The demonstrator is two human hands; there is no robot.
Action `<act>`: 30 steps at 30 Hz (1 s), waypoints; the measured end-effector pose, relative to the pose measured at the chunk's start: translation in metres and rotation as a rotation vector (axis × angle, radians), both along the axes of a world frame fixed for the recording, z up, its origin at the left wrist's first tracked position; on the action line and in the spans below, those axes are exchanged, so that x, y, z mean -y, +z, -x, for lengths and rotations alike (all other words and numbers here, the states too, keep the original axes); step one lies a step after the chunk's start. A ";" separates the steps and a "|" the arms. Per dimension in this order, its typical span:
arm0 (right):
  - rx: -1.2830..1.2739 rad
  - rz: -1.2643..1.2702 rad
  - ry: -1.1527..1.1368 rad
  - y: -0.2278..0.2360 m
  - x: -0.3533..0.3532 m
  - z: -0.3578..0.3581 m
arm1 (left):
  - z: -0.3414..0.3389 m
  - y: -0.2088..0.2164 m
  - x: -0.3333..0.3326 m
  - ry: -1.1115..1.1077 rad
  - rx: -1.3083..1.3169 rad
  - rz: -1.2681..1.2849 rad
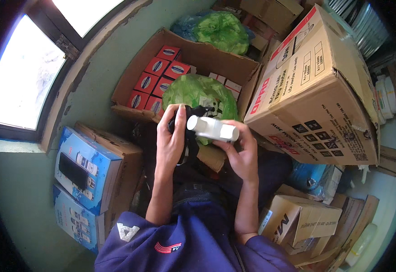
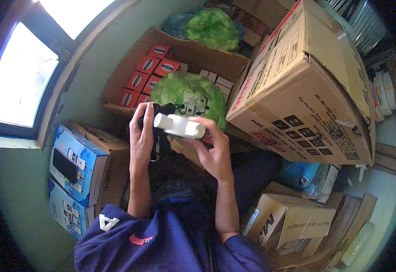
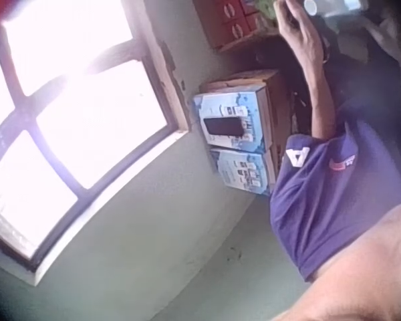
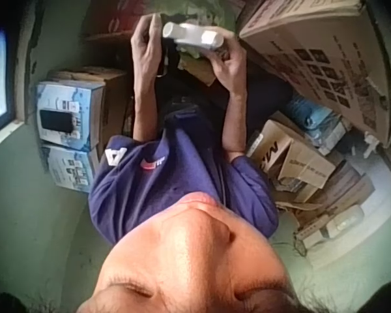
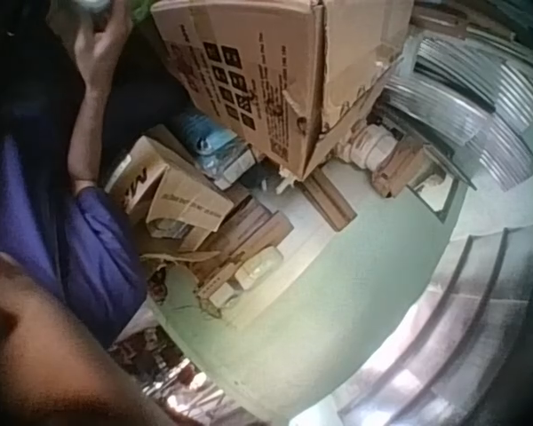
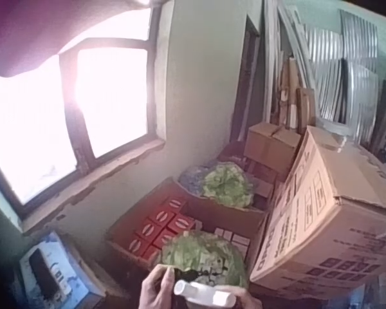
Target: Assemble a light fixture or electrical component by fitting plastic housing parts together.
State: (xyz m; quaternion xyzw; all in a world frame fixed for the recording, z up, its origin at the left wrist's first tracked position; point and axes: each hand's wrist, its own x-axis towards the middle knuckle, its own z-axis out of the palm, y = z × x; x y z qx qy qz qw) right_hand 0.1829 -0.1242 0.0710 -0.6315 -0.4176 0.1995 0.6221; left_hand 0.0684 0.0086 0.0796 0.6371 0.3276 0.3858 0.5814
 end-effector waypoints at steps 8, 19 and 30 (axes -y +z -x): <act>-0.121 0.007 -0.054 -0.013 0.006 0.000 | -0.004 0.003 0.003 -0.012 0.004 -0.004; -0.863 -0.217 0.007 -0.042 0.002 0.014 | -0.011 0.000 0.013 -0.025 0.155 0.213; -0.672 -0.285 -0.112 -0.024 -0.002 0.011 | -0.017 0.008 0.026 -0.059 0.170 0.189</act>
